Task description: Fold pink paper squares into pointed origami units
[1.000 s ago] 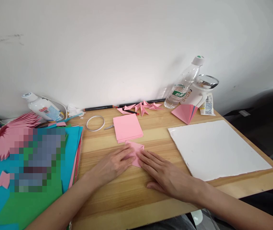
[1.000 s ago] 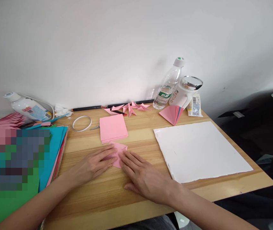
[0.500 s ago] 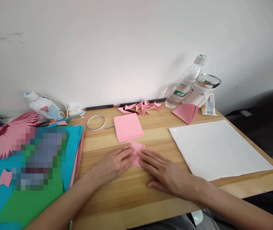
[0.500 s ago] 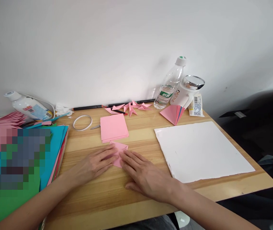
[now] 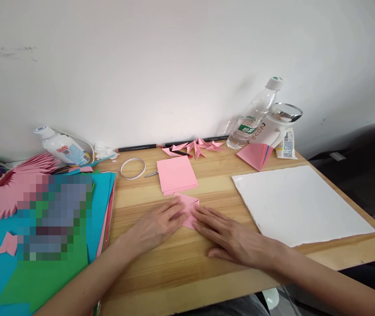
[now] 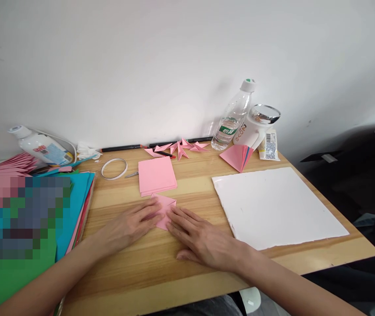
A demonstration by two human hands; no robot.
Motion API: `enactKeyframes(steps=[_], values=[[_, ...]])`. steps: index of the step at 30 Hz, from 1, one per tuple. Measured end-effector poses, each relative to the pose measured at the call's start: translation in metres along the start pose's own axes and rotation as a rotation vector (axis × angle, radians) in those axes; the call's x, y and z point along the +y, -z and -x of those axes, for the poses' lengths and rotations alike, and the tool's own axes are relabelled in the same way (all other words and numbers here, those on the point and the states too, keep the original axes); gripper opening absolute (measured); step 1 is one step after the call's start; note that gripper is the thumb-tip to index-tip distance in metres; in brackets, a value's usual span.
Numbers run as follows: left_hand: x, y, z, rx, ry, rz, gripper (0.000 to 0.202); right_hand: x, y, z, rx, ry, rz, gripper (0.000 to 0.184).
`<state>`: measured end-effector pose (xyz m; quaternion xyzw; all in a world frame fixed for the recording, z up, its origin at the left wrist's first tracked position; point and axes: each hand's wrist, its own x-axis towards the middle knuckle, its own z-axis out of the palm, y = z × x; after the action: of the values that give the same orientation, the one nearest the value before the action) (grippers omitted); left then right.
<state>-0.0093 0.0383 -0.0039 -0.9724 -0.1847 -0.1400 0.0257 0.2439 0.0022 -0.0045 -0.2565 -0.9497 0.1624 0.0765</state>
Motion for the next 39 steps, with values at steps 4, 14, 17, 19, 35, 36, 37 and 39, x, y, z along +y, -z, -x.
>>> enactKeyframes(steps=[4, 14, 17, 19, 35, 36, 37, 39], values=[[0.000, -0.004, 0.001, -0.007, 0.016, 0.014, 0.027, 0.002, 0.001, 0.001, -0.021, 0.012, 0.003, 0.061], [0.000, -0.006, 0.004, -0.073, 0.067, 0.068, 0.028, 0.007, 0.008, 0.001, -0.080, 0.054, -0.019, 0.054], [-0.001, -0.006, 0.004, -0.074, 0.064, 0.071, 0.028, 0.009, 0.012, 0.000, -0.086, 0.061, -0.045, 0.054], [-0.001, -0.006, 0.004, -0.076, 0.054, 0.072, 0.029, 0.009, 0.013, -0.001, -0.091, 0.062, -0.060, 0.054], [0.003, 0.003, -0.003, -0.116, 0.142, 0.182, 0.032, 0.010, 0.016, -0.002, -0.039, 0.110, -0.133, 0.057], [0.003, 0.003, -0.003, -0.129, 0.169, 0.203, 0.032, 0.010, 0.016, -0.003, -0.033, 0.114, -0.143, 0.057], [0.003, 0.003, -0.002, -0.141, 0.193, 0.224, 0.032, 0.010, 0.016, -0.003, -0.028, 0.114, -0.152, 0.058], [0.003, 0.004, -0.002, -0.158, 0.224, 0.253, 0.033, 0.011, 0.016, -0.004, -0.023, 0.110, -0.164, 0.058]])
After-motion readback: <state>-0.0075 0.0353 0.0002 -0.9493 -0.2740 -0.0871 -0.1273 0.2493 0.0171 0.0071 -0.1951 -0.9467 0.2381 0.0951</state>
